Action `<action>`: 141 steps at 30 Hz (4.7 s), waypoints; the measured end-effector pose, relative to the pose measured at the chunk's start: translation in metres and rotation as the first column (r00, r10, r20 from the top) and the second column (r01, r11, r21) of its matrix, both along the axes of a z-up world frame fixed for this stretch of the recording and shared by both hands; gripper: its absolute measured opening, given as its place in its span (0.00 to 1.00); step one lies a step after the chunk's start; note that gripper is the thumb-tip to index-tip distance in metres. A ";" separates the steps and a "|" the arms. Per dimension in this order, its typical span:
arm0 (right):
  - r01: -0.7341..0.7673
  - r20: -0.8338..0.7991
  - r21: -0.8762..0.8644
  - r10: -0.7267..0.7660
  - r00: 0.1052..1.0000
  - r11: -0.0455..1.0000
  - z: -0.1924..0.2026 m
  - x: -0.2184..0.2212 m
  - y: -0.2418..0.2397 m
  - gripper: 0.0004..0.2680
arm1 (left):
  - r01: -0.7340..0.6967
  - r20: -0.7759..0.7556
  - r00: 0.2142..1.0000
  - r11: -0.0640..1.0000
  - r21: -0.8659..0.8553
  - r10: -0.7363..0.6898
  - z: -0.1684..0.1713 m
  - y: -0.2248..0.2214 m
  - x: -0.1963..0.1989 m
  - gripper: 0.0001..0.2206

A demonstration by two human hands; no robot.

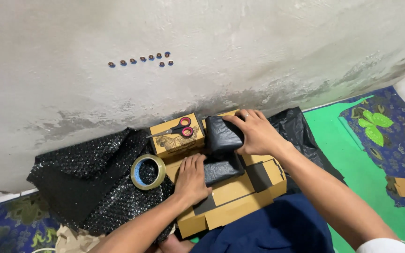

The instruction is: Wrapping small items in black plastic and bubble wrap for shipping

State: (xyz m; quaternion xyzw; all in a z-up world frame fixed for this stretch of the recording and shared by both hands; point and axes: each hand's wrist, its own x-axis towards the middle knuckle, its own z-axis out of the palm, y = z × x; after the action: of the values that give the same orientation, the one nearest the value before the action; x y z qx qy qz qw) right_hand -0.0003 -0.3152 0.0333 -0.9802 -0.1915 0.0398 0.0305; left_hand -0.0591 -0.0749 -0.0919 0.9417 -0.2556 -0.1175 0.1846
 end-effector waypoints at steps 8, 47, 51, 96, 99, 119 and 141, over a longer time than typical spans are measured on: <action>-0.223 0.037 0.256 0.221 0.975 0.941 0.013 -0.090 0.034 0.38 | -0.125 -0.098 0.990 0.949 -0.290 0.100 -0.021 0.023 -0.065 0.51; 0.805 -0.757 0.593 -0.340 0.558 0.000 -0.097 0.052 -0.015 0.15 | 0.243 0.206 0.947 0.969 0.036 -0.245 0.055 0.013 -0.047 0.50; 0.748 -0.715 0.662 -0.350 0.606 -0.057 -0.088 0.041 -0.013 0.13 | 0.202 0.090 0.977 0.976 -0.079 -0.195 0.072 0.014 -0.040 0.50; 0.663 -0.654 0.747 -0.214 0.725 -0.037 -0.019 0.027 0.126 0.27 | -0.536 0.217 0.844 0.786 0.307 0.490 0.072 0.229 0.098 0.11; 0.667 -0.666 0.741 -0.208 0.717 -0.072 -0.041 0.036 0.120 0.27 | -0.565 0.138 0.824 0.784 0.255 0.549 0.084 0.229 0.089 0.14; 0.621 -0.625 0.778 -0.239 0.744 -0.102 -0.042 -0.030 0.050 0.24 | -0.742 0.002 0.669 0.668 0.057 0.743 0.097 0.197 0.047 0.15; 0.895 -0.870 0.437 -0.211 0.446 0.087 -0.084 -0.131 0.036 0.33 | -0.894 -0.885 0.286 0.434 -0.108 0.369 0.022 0.019 -0.081 0.37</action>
State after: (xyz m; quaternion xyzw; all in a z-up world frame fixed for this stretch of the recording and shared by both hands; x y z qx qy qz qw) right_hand -0.1314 -0.2790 -0.0511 -0.7010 0.2703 0.2269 0.6197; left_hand -0.1399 -0.0555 -0.0701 0.6965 0.2549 -0.3195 0.5898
